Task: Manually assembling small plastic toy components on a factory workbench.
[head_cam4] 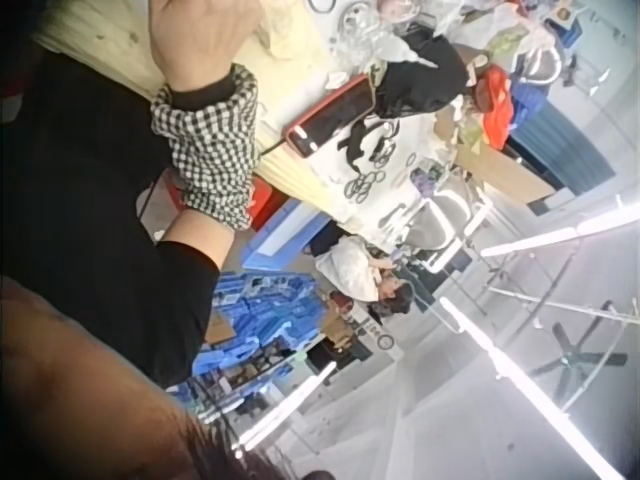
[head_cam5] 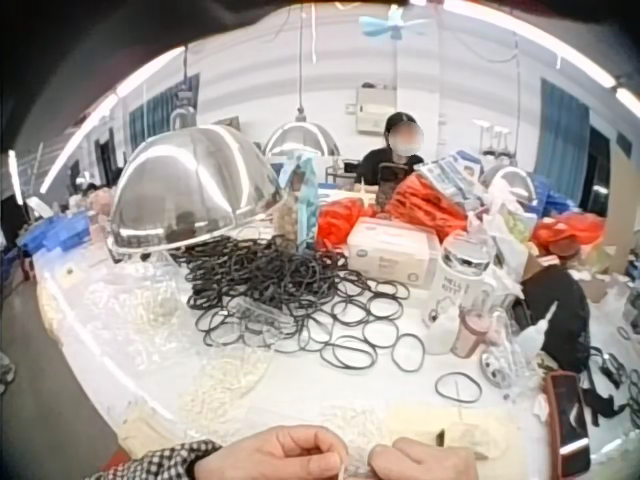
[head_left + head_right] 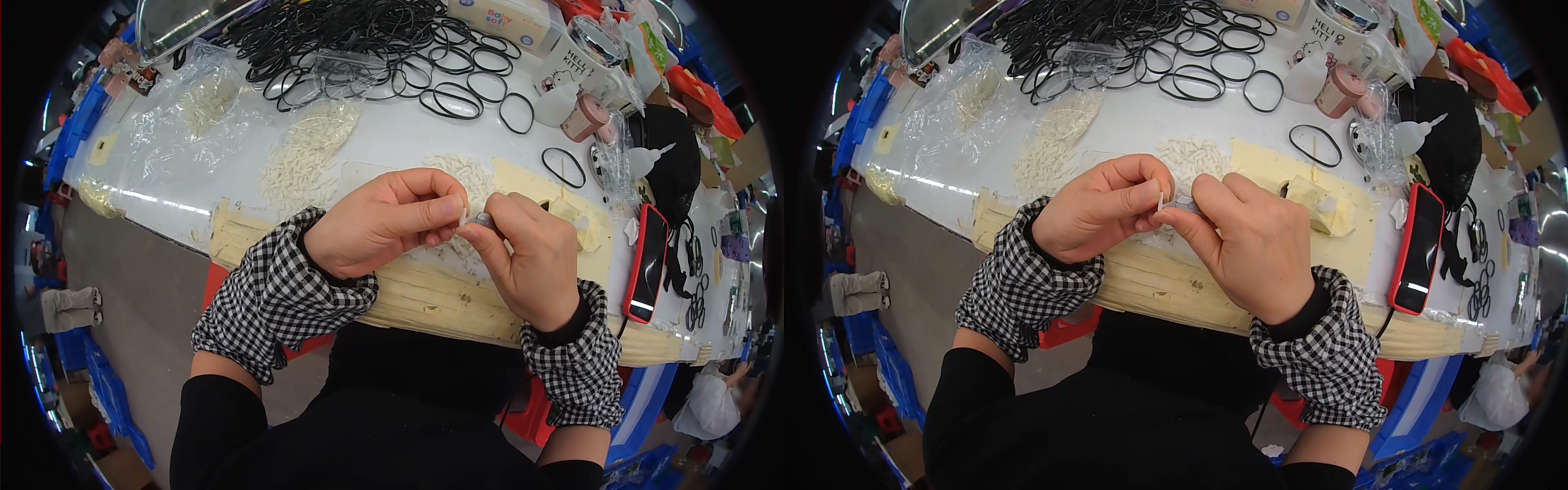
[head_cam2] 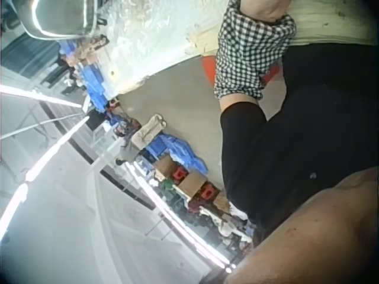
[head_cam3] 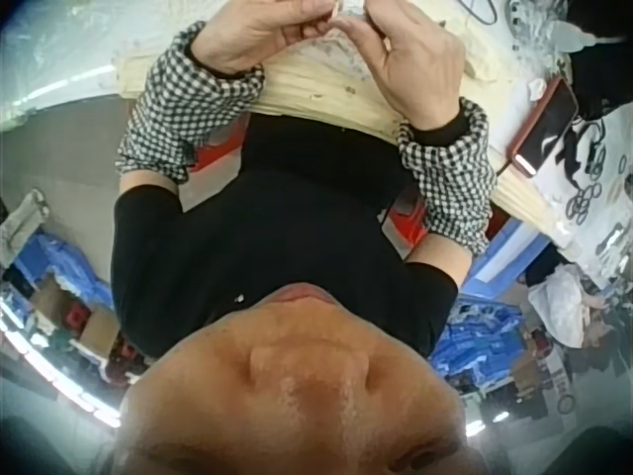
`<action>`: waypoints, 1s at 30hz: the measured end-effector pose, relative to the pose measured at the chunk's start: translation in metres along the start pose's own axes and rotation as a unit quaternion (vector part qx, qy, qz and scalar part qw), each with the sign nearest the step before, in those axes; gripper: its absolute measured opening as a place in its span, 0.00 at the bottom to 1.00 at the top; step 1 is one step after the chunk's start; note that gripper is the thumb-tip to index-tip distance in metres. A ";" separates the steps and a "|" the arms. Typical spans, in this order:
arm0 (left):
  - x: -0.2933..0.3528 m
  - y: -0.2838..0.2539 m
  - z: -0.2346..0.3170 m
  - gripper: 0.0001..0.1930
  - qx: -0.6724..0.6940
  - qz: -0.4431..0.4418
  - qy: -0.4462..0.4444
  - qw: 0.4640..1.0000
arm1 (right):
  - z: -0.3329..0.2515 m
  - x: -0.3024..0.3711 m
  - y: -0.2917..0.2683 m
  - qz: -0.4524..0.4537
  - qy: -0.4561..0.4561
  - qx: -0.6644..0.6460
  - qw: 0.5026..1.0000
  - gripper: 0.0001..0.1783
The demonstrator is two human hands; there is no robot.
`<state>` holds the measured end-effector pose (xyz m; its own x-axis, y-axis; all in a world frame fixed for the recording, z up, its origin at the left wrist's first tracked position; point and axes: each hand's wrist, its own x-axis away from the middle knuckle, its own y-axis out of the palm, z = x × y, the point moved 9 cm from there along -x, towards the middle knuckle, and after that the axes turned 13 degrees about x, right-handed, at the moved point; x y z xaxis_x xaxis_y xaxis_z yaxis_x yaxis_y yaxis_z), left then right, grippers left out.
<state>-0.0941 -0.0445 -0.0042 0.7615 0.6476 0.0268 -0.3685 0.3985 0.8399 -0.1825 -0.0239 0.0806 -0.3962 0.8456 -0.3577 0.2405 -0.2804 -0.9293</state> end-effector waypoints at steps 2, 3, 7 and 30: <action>0.000 0.000 0.000 0.07 0.001 -0.002 0.001 1.000 | 0.000 0.000 0.000 0.001 -0.001 0.000 1.000 0.20; 0.000 0.000 0.000 0.07 0.000 -0.002 0.001 1.000 | 0.000 0.000 0.000 0.003 -0.001 0.000 1.000 0.20; 0.001 0.001 -0.001 0.07 0.001 -0.011 -0.006 1.000 | 0.002 0.000 0.000 0.031 0.006 -0.031 0.999 0.20; 0.010 -0.048 0.028 0.11 0.110 0.213 0.157 0.958 | 0.000 0.003 0.035 -0.061 -0.018 0.006 0.998 0.08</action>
<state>-0.0537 -0.0749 -0.0292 0.3553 0.8985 0.2576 -0.4629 -0.0702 0.8836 -0.1746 -0.0313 0.0472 -0.4528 0.8572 -0.2454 0.1787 -0.1824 -0.9668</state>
